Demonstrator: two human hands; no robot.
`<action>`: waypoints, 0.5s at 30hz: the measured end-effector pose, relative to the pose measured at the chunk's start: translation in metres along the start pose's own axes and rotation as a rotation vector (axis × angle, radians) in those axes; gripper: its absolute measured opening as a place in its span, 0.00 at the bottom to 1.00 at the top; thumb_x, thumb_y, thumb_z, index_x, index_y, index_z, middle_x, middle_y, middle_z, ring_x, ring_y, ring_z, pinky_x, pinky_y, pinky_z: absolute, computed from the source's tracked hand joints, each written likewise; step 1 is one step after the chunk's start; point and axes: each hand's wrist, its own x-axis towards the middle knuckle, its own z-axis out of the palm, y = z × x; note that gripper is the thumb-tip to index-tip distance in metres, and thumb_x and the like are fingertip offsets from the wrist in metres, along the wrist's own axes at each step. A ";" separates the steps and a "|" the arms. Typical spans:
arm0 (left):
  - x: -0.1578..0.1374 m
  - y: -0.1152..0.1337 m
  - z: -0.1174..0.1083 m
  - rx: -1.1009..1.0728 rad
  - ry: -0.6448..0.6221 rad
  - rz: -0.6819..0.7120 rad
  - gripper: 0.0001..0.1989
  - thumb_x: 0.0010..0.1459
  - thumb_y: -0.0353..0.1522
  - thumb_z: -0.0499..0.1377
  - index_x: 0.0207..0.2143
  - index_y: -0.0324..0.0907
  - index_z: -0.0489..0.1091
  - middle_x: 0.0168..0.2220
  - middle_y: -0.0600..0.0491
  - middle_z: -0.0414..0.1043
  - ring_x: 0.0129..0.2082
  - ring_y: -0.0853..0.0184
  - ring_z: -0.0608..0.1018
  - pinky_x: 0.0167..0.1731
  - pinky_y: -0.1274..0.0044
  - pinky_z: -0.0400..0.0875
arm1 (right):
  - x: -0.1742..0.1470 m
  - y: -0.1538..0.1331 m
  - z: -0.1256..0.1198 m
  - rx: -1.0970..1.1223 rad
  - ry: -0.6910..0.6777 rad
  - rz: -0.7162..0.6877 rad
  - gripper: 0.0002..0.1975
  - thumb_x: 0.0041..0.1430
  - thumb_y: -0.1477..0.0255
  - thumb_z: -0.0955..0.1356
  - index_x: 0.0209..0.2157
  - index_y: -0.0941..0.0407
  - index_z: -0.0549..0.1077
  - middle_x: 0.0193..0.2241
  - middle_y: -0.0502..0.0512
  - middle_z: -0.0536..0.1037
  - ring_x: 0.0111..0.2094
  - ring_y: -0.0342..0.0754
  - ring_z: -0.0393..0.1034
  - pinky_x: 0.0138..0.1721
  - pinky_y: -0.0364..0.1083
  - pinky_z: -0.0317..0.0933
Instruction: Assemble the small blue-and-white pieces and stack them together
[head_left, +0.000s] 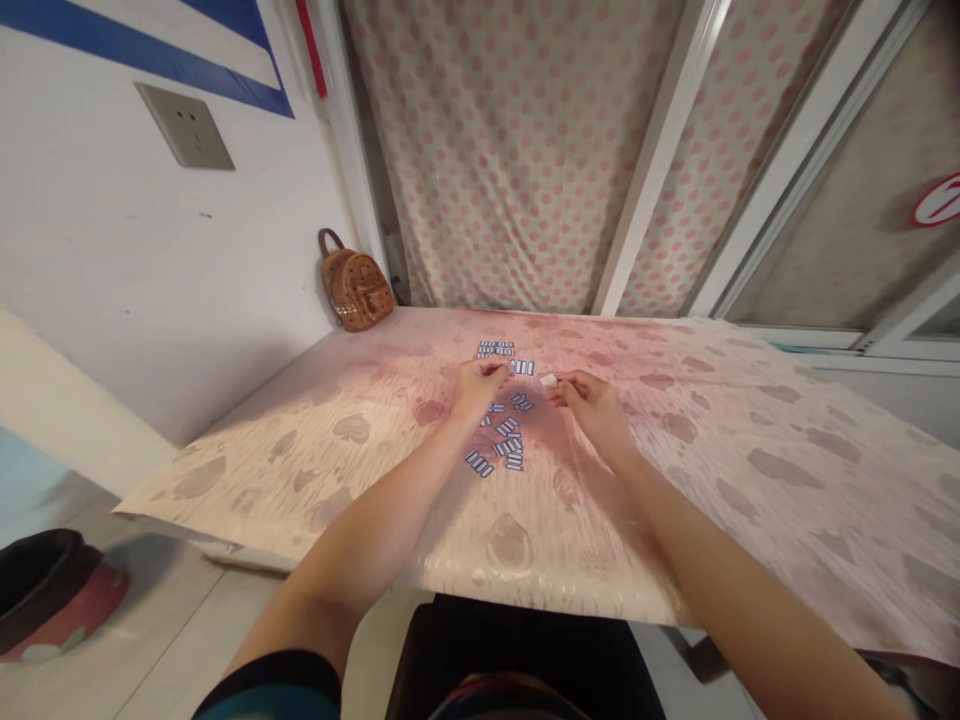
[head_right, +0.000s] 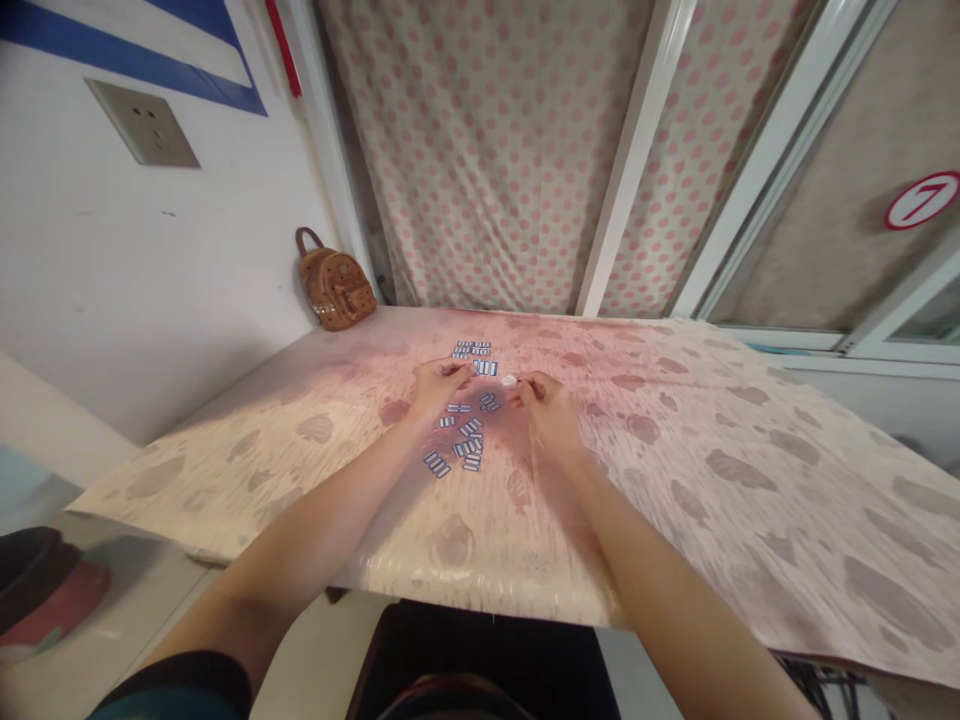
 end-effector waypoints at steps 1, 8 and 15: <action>0.000 -0.001 0.000 0.008 -0.007 0.012 0.06 0.51 0.32 0.64 0.30 0.39 0.80 0.27 0.53 0.78 0.27 0.69 0.76 0.31 0.78 0.70 | 0.001 0.001 0.000 0.057 0.013 0.012 0.13 0.59 0.60 0.66 0.32 0.57 0.73 0.28 0.56 0.78 0.31 0.50 0.75 0.36 0.48 0.69; -0.004 0.001 0.002 0.094 -0.024 0.062 0.06 0.52 0.31 0.63 0.30 0.38 0.80 0.28 0.51 0.79 0.28 0.68 0.77 0.30 0.79 0.69 | 0.008 0.008 -0.005 -0.061 0.041 -0.099 0.11 0.56 0.66 0.66 0.39 0.55 0.68 0.27 0.50 0.74 0.30 0.48 0.70 0.36 0.47 0.64; -0.010 0.002 0.007 0.190 -0.067 0.102 0.05 0.53 0.28 0.63 0.31 0.37 0.80 0.31 0.49 0.81 0.31 0.66 0.79 0.31 0.79 0.71 | 0.003 -0.001 -0.002 -0.255 0.025 -0.167 0.08 0.58 0.65 0.63 0.37 0.54 0.68 0.30 0.53 0.75 0.32 0.49 0.69 0.36 0.47 0.62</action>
